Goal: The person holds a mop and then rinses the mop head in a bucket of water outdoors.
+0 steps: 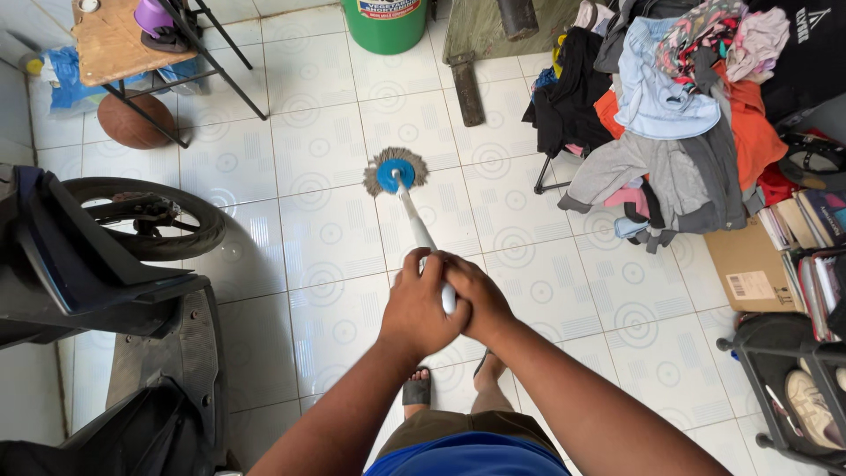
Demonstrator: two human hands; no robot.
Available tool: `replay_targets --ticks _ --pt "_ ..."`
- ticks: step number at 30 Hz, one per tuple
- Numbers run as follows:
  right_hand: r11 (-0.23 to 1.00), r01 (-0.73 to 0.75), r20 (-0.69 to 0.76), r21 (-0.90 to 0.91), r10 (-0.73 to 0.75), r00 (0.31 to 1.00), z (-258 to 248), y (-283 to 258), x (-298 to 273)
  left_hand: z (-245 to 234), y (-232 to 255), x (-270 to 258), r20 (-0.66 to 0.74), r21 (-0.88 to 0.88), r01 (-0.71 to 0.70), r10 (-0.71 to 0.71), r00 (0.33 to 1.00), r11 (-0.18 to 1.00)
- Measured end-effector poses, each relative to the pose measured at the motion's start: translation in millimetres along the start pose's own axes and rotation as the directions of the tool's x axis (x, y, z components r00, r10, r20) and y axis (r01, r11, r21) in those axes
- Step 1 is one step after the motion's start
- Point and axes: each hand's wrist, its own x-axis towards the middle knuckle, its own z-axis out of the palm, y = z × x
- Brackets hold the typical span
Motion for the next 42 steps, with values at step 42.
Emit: replay_targets --ticks 42 --pt "0.992 -0.067 -0.359 -0.108 0.024 0.933 -59 -58 -82 -10 74 -26 0.192 -0.198 -0.386 0.422 0.886 0.901"
